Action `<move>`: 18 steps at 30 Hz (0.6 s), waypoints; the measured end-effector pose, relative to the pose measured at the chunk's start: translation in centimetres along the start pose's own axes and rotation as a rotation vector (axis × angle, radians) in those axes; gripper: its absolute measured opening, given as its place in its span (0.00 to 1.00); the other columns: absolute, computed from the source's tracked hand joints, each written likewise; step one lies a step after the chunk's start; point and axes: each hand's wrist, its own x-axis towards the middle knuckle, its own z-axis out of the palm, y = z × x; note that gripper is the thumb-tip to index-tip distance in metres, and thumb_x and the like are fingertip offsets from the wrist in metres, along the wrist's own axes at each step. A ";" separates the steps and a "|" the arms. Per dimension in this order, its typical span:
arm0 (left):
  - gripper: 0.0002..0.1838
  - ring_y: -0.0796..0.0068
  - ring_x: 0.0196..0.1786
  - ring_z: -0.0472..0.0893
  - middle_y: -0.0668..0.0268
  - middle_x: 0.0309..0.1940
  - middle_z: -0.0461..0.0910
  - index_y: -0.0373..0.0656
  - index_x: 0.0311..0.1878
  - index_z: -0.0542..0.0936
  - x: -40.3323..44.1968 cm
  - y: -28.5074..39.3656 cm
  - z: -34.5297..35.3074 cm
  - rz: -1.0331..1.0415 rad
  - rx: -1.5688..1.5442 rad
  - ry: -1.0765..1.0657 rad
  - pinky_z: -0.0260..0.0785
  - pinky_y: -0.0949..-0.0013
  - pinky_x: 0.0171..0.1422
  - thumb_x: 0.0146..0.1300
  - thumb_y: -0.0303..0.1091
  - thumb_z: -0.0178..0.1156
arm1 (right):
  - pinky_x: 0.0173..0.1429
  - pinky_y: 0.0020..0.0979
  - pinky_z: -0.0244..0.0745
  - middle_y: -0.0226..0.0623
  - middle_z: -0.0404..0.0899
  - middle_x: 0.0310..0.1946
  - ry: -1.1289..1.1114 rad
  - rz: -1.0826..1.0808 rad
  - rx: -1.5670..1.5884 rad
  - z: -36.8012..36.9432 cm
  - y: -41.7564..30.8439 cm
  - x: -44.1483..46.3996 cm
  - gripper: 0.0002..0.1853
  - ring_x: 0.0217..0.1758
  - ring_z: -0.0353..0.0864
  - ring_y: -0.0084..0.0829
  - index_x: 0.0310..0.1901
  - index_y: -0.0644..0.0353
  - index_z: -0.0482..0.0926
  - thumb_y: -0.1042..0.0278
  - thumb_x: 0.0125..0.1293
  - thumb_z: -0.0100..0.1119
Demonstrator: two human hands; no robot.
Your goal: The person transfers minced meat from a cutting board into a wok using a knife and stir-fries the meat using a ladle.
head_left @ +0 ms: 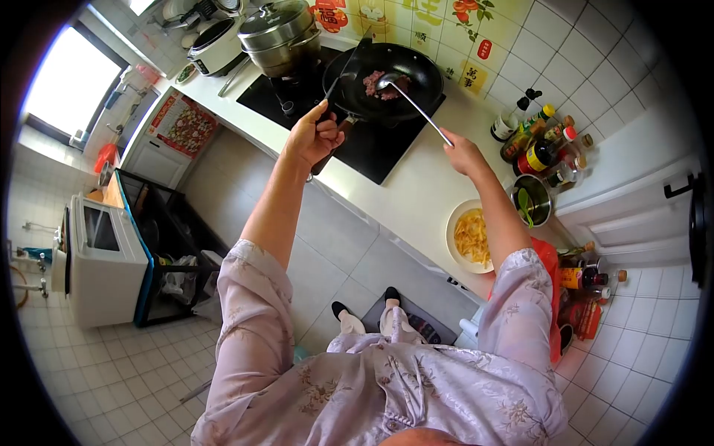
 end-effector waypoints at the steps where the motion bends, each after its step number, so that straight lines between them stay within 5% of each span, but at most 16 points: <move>1: 0.19 0.86 0.12 0.53 0.80 0.09 0.51 0.40 0.26 0.70 0.1 -0.2 0.0 -0.017 -0.029 -0.072 0.62 0.74 0.34 0.60 0.47 0.49 | 0.51 0.36 0.67 0.47 0.73 0.45 -0.002 -0.004 0.002 0.0 0.1 0.1 0.22 0.47 0.72 0.44 0.57 0.45 0.64 0.64 0.59 0.45; 4: 0.17 0.85 0.12 0.52 0.80 0.08 0.50 0.42 0.26 0.67 0.8 -1.0 0.3 -0.030 -0.100 -0.098 0.61 0.72 0.36 0.60 0.47 0.49 | 0.51 0.37 0.66 0.48 0.73 0.45 -0.015 0.004 -0.119 -0.4 -0.5 -0.2 0.22 0.48 0.72 0.45 0.57 0.46 0.64 0.65 0.59 0.45; 10: 0.19 0.84 0.12 0.52 0.79 0.09 0.50 0.42 0.25 0.67 1.8 -2.1 1.1 0.007 -0.170 -0.036 0.60 0.72 0.38 0.62 0.48 0.45 | 0.49 0.35 0.67 0.48 0.74 0.43 0.119 -0.020 0.244 -0.1 0.9 -1.6 0.21 0.46 0.73 0.43 0.55 0.51 0.67 0.66 0.57 0.46; 18: 0.16 0.84 0.12 0.53 0.80 0.08 0.49 0.46 0.24 0.65 1.3 -2.8 1.5 0.041 0.009 0.101 0.61 0.71 0.39 0.62 0.47 0.48 | 0.47 0.36 0.68 0.47 0.75 0.40 0.083 0.045 0.236 -0.2 1.0 -2.0 0.21 0.43 0.74 0.43 0.54 0.50 0.69 0.65 0.56 0.47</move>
